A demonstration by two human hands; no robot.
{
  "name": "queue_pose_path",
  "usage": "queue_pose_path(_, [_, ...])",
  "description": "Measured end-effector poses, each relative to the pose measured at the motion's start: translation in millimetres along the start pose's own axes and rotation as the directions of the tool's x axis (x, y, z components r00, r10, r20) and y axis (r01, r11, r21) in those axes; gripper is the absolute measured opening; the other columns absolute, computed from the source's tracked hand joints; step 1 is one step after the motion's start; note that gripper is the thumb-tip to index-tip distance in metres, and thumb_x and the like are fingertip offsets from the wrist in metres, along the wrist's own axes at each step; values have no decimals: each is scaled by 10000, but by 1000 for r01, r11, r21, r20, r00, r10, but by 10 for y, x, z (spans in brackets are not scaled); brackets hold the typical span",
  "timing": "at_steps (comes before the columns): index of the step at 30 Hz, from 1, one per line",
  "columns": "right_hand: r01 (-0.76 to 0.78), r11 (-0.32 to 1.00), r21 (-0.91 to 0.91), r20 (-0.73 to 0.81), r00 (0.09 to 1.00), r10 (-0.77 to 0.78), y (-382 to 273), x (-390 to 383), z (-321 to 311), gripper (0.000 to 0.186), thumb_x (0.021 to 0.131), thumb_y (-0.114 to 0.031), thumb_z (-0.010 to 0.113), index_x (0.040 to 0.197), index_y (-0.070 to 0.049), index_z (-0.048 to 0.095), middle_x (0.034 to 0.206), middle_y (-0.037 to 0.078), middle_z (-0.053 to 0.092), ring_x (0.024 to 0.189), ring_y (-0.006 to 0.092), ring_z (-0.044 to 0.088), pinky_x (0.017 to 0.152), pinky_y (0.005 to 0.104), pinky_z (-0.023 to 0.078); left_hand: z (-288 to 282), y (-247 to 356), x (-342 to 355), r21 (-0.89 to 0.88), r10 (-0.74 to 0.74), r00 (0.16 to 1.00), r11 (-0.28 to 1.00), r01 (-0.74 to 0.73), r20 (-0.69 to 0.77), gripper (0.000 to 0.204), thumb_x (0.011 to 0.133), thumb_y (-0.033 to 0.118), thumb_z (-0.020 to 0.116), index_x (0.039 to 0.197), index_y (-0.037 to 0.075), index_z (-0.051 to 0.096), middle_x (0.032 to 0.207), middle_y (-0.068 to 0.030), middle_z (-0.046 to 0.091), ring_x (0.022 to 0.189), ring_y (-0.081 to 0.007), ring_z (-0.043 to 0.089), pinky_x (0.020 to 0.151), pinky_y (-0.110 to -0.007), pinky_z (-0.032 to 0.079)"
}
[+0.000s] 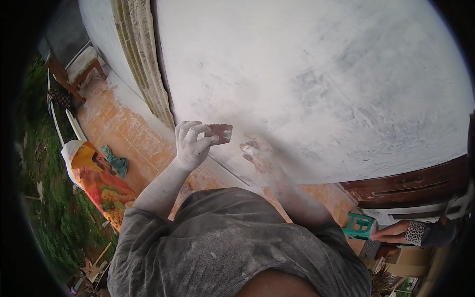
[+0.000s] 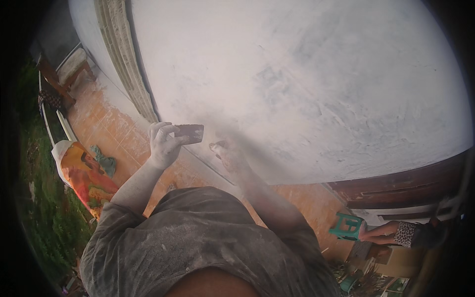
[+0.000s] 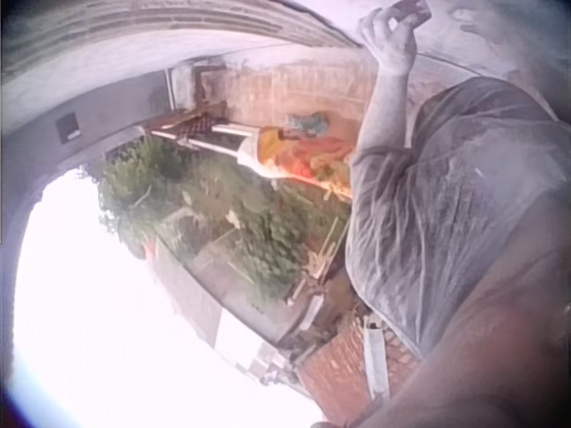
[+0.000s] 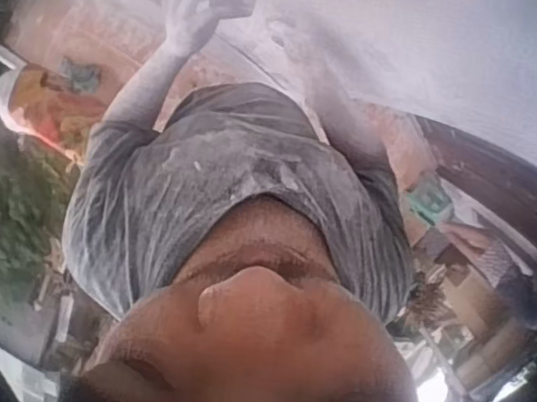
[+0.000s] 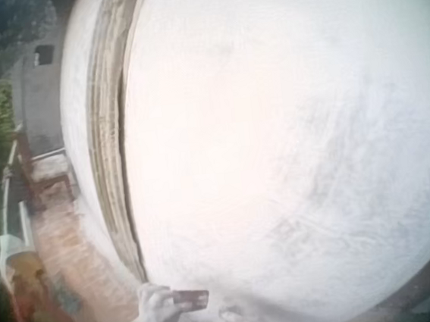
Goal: The person smooths a white wall surface using a small rectangular sanding block held in the left hand, rubbing it back and forth across the wall. The person occasionally uses the right hand to feel the wall texture. The task continues across different sections of the wall.
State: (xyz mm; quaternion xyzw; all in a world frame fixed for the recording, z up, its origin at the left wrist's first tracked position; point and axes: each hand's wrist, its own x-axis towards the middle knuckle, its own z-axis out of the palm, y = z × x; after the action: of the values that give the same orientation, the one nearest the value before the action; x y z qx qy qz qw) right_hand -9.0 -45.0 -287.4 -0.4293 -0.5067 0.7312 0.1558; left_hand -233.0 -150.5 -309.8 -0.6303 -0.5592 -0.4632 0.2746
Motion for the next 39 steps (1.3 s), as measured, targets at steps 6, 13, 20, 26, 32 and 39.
queue_pose_path(6, [290,956,-47,21,957,-289,26,6,110,953,925,9,658,1648,-89,44,1156,72,643,1269,189,516,1100,391,428,15,0,-38,-35,52,998,998,-51,17,297,588,66,793,792,273,732,1035,16,593,1016,-249,572,848,-417,434])
queue_pose_path(13, [51,998,-44,11,999,-51,202,16,82,1004,941,16,639,1645,-86,-69,1209,120,607,1363,234,421,1135,382,398,5,30,-70,-52,40,999,998,-39,23,314,558,72,813,787,272,734,1045,10,599,1013,-254,573,860,-425,434])
queue_pose_path(20, [228,959,171,176,950,-257,129,-73,0,944,937,-8,613,1654,-103,6,1646,210,255,1545,317,233,1201,499,299,8,116,-4,-108,16,1000,994,-15,14,311,550,71,833,785,252,739,1062,9,609,1035,-269,577,864,-439,444])
queue_pose_path(26, [408,839,-361,146,913,-381,28,-384,106,890,920,42,586,1655,-135,115,1685,189,160,1563,304,197,1191,492,348,19,162,80,-241,-119,987,960,143,111,267,604,23,832,796,193,758,1036,-15,673,1068,-288,612,888,-408,481])
queue_pose_path(32, [607,545,-579,169,743,-648,-101,-403,-46,482,973,-88,677,1429,-45,525,1407,170,566,1313,270,537,1043,387,500,-2,325,205,-455,-474,697,533,713,538,216,746,6,809,942,89,777,992,-59,713,1057,-232,650,923,-366,504])
queue_pose_path(39, [467,846,-258,-85,861,-501,-204,-389,-109,355,1018,-104,643,1342,26,580,1096,87,714,907,137,672,791,286,550,-90,585,385,-506,-413,811,637,582,414,740,796,194,846,1437,20,520,1415,-210,574,1361,-295,517,1114,-438,419])
